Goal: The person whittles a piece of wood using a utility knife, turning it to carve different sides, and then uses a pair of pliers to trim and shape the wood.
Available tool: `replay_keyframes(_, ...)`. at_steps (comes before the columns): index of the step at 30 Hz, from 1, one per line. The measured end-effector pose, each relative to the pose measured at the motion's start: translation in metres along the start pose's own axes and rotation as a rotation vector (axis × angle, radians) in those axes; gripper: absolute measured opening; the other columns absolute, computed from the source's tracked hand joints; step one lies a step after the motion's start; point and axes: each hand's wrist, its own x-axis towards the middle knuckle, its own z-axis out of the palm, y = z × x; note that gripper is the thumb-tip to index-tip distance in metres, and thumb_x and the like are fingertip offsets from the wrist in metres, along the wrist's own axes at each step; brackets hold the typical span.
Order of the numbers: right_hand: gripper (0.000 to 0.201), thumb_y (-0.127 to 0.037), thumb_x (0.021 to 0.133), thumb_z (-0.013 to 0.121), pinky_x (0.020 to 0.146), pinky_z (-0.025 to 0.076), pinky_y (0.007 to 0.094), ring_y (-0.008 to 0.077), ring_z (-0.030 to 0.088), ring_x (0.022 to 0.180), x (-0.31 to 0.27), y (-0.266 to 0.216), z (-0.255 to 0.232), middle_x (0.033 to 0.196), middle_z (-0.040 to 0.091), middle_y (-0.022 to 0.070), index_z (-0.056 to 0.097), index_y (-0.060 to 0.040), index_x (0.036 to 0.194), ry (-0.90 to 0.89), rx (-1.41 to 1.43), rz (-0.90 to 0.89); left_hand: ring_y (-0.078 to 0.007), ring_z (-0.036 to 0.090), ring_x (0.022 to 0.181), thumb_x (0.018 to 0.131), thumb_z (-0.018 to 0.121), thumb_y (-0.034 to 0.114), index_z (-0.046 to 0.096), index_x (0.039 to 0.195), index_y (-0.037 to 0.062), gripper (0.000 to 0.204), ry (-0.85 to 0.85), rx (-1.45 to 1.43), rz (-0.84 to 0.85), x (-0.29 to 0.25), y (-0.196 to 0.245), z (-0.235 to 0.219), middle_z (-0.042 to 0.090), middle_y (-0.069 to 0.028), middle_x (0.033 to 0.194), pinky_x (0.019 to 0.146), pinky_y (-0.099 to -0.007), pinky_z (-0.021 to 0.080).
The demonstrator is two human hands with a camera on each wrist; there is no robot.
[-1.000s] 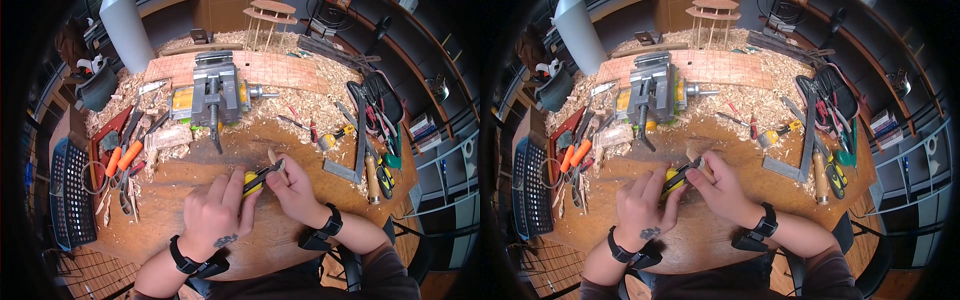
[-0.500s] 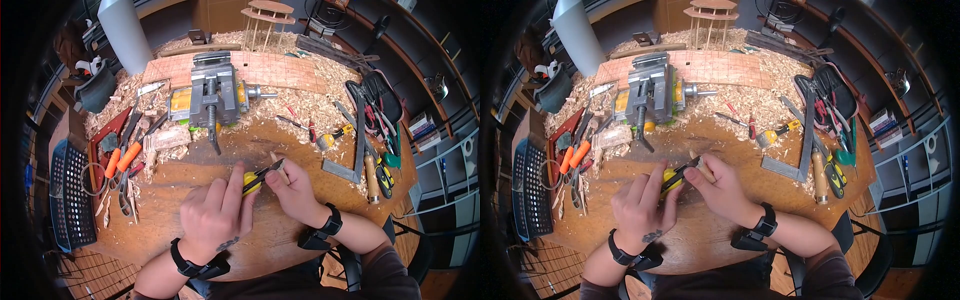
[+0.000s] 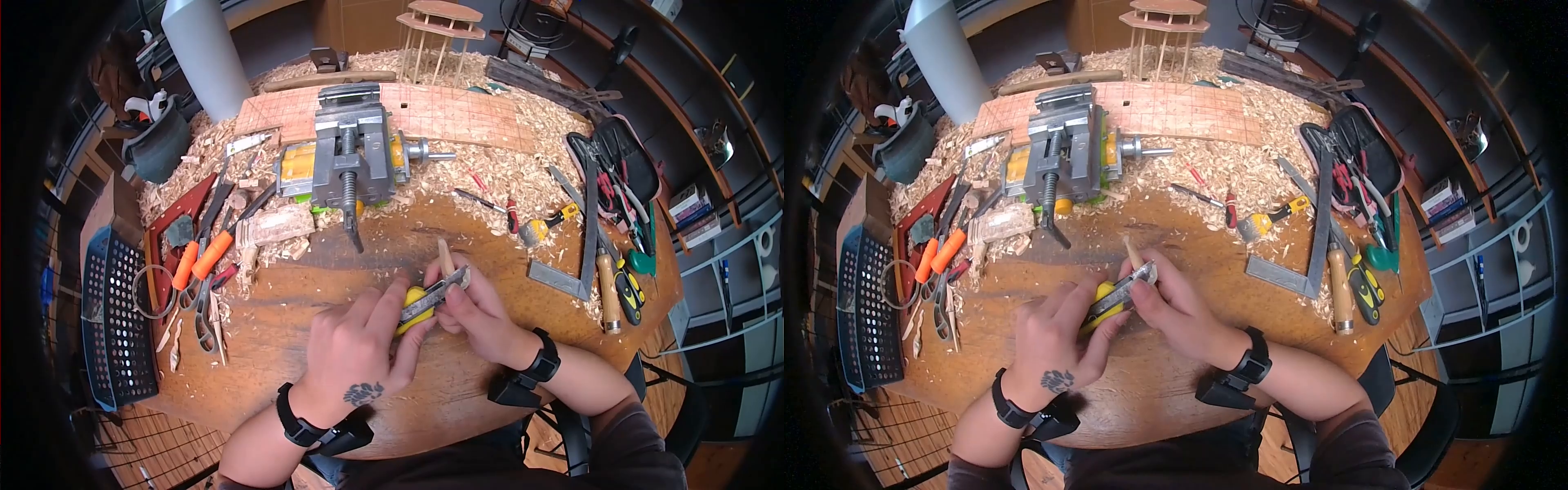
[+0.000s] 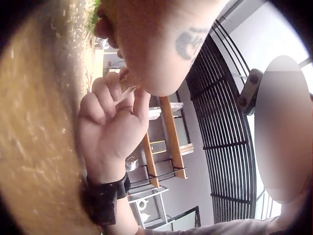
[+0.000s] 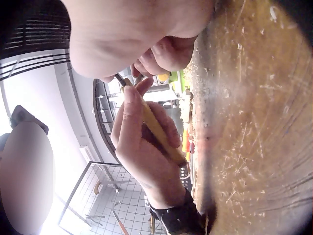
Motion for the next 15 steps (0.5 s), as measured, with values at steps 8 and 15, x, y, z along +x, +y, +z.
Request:
replay_keyframes(8,0.04,-0.042,0.11,0.053,0.077,0.042,0.0223,0.0053,0.046,0.087,-0.0012,0.0023,0.0024,0.101,0.051,-0.0026,0.049,-0.0057,0.126,0.005,-0.091,-0.025,-0.0327,0.068,0.058,0.083,0.08,0.019,0.069,0.119,-0.0069,0.045,0.043,-0.023,0.073,0.0011,-0.004,0.0029,0.069,-0.0177,0.077,0.054,-0.0385,0.055)
replay_keyframes(15,0.04,-0.041,0.109,0.056,0.08,0.044,0.0248,0.0051,0.049,0.092,-0.0031,0.0041,0.0043,0.1,0.057,-0.0006,0.054,-0.003,0.12,0.097,-0.212,-0.021,-0.0351,0.071,0.071,0.086,0.08,0.019,0.068,0.119,-0.0027,0.041,0.016,-0.043,-0.013,-0.0006,0.0008,-0.0002,0.07,-0.018,0.084,0.062,-0.0405,0.056)
